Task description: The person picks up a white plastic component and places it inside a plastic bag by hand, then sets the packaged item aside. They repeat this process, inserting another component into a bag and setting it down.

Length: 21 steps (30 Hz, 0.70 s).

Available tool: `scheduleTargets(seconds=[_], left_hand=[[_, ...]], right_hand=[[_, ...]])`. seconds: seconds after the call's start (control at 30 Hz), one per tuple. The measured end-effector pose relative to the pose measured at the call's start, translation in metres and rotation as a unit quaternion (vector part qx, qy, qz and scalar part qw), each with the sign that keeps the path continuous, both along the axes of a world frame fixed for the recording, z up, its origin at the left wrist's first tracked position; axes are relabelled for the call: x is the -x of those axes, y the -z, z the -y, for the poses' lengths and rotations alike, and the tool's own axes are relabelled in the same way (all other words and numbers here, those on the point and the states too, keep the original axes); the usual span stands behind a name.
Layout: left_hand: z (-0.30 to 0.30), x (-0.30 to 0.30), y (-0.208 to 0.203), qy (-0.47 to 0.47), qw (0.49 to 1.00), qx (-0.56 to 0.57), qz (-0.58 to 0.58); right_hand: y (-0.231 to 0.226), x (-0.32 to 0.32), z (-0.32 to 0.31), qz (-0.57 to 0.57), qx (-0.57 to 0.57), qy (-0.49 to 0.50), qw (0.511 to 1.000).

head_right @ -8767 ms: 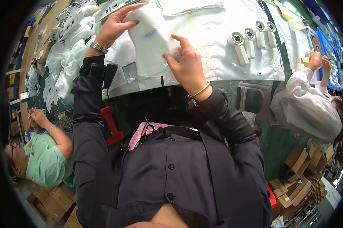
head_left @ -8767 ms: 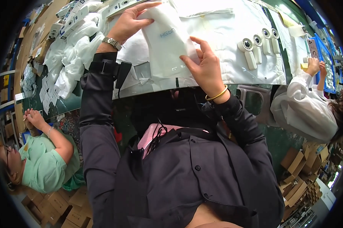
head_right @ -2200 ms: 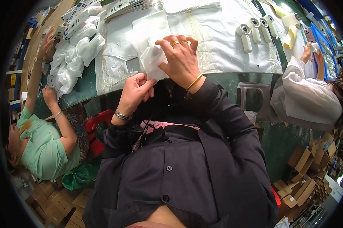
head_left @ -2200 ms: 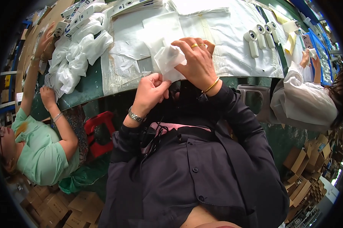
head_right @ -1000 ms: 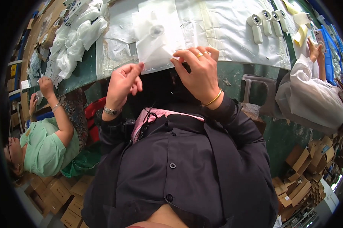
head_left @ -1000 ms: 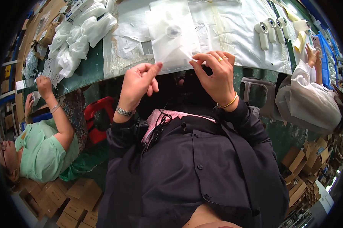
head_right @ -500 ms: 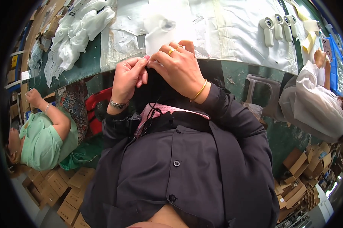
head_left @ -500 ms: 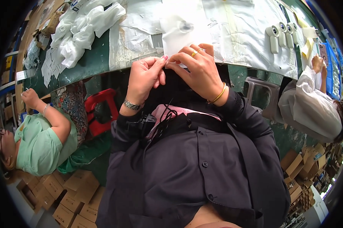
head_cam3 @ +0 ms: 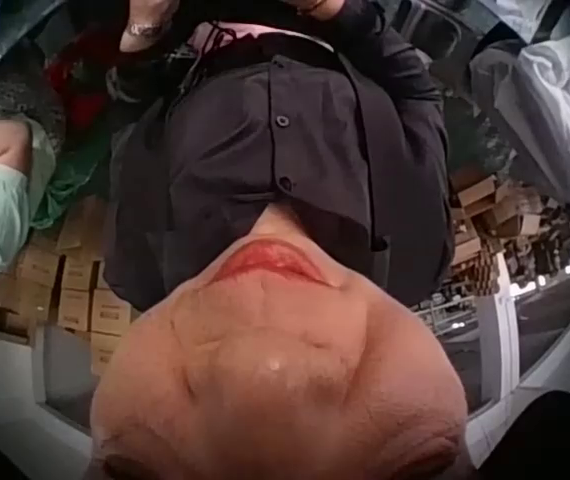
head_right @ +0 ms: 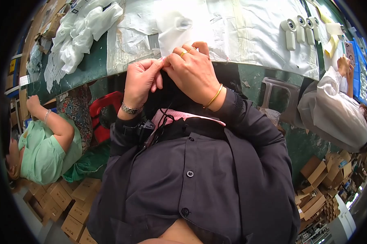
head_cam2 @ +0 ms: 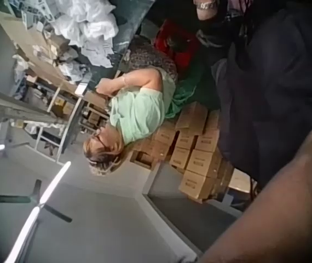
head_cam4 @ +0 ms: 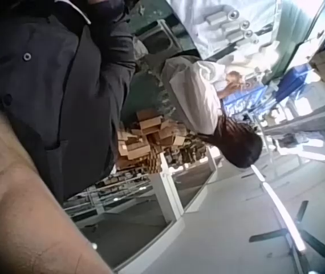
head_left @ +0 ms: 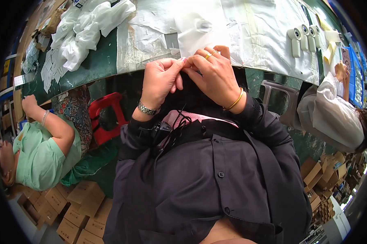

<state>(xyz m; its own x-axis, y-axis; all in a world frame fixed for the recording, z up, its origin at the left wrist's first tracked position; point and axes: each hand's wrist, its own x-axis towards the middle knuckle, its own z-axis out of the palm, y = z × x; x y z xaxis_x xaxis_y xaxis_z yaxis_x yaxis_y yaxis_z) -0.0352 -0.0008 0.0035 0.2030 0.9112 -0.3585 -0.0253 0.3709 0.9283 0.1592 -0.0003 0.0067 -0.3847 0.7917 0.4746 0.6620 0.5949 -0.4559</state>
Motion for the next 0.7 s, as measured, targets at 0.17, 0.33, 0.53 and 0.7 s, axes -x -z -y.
scheduleTargets(seconds=[0.17, 0.33, 0.53, 0.7], left_hand=[[-0.004, 0.003, 0.005, -0.016, 1.000, -0.008, 0.016], [-0.002, 0.002, -0.001, -0.011, 1.000, 0.014, -0.007], [0.000, 0.000, -0.004, -0.004, 1.000, 0.003, -0.005], [-0.001, -0.004, -0.005, -0.004, 1.000, -0.007, -0.008]], right_hand=[[-0.001, -0.003, 0.001, 0.023, 0.010, -0.041, 0.999], [-0.006, -0.006, 0.001, -0.023, 0.010, -0.024, 0.999], [-0.003, -0.005, -0.001, -0.031, 0.009, -0.008, 0.999], [-0.002, -0.005, -0.004, -0.025, 0.009, -0.002, 1.000]])
